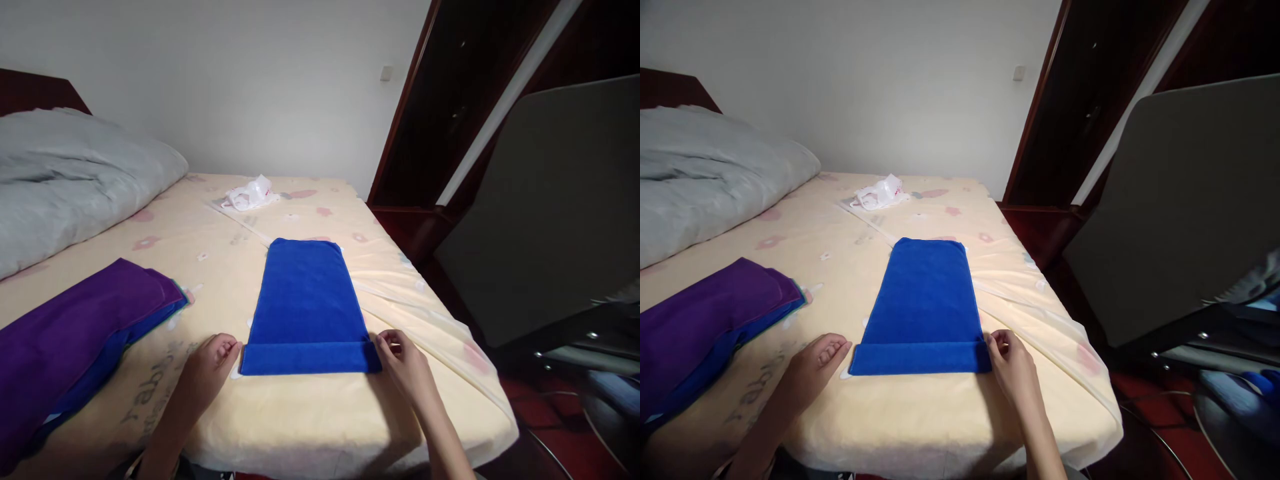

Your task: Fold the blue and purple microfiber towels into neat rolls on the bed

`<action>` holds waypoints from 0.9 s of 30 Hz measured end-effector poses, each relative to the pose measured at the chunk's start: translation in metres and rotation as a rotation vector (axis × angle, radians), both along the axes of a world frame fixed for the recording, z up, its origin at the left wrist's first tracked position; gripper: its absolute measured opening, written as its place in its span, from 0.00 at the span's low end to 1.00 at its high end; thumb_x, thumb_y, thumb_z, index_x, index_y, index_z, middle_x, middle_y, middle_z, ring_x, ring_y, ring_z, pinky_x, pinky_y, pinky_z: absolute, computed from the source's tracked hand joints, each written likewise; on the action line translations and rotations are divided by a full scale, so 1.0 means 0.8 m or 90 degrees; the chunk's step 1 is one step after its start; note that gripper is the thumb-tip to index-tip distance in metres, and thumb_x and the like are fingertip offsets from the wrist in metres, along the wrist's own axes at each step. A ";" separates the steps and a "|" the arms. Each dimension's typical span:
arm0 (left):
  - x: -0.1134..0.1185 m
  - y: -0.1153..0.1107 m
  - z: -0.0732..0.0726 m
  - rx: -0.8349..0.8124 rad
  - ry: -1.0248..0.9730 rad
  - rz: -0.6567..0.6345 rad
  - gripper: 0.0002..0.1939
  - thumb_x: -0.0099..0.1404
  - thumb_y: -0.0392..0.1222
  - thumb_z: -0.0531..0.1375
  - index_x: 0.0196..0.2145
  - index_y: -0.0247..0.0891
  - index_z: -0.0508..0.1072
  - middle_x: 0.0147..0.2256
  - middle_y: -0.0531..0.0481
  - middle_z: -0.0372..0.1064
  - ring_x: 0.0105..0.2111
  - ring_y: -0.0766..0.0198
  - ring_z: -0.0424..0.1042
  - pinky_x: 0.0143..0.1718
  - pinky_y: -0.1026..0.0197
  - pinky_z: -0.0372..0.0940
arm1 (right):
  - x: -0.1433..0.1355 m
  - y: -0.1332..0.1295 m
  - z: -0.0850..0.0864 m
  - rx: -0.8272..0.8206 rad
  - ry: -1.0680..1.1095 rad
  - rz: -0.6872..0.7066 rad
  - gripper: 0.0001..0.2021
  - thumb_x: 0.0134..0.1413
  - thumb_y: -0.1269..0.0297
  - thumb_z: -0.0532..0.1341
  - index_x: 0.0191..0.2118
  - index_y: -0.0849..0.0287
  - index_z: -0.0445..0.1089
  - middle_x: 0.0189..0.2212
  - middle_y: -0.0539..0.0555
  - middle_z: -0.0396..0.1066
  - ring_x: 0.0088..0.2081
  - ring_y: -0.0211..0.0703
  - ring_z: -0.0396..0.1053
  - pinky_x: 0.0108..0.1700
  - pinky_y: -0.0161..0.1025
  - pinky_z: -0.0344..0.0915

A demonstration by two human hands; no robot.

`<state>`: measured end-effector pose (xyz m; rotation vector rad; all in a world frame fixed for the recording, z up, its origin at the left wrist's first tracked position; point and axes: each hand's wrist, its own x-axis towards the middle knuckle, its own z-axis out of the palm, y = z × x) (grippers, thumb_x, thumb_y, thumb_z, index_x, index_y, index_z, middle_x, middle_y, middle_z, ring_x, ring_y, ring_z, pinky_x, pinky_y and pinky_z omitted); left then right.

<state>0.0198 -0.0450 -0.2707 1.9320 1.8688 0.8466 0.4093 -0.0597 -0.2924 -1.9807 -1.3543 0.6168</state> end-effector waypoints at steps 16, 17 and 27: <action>0.024 -0.001 -0.011 -0.034 -0.036 -0.038 0.17 0.67 0.55 0.52 0.28 0.41 0.69 0.25 0.51 0.69 0.28 0.60 0.69 0.31 0.63 0.61 | -0.006 -0.001 0.000 -0.031 -0.032 0.025 0.16 0.60 0.52 0.54 0.38 0.53 0.76 0.38 0.55 0.80 0.42 0.56 0.76 0.42 0.44 0.65; 0.025 -0.002 -0.011 -0.036 -0.049 -0.036 0.17 0.67 0.55 0.52 0.28 0.41 0.69 0.24 0.52 0.69 0.27 0.61 0.69 0.30 0.63 0.61 | -0.006 -0.001 0.000 -0.027 -0.026 0.024 0.16 0.60 0.51 0.54 0.38 0.53 0.77 0.38 0.55 0.80 0.41 0.55 0.76 0.42 0.44 0.66; 0.025 0.005 -0.029 -0.100 -0.253 -0.065 0.20 0.65 0.60 0.56 0.29 0.40 0.68 0.24 0.55 0.62 0.27 0.63 0.65 0.30 0.64 0.61 | -0.007 0.005 -0.009 -0.006 0.032 0.017 0.14 0.57 0.49 0.57 0.33 0.52 0.74 0.34 0.54 0.80 0.38 0.53 0.77 0.38 0.42 0.67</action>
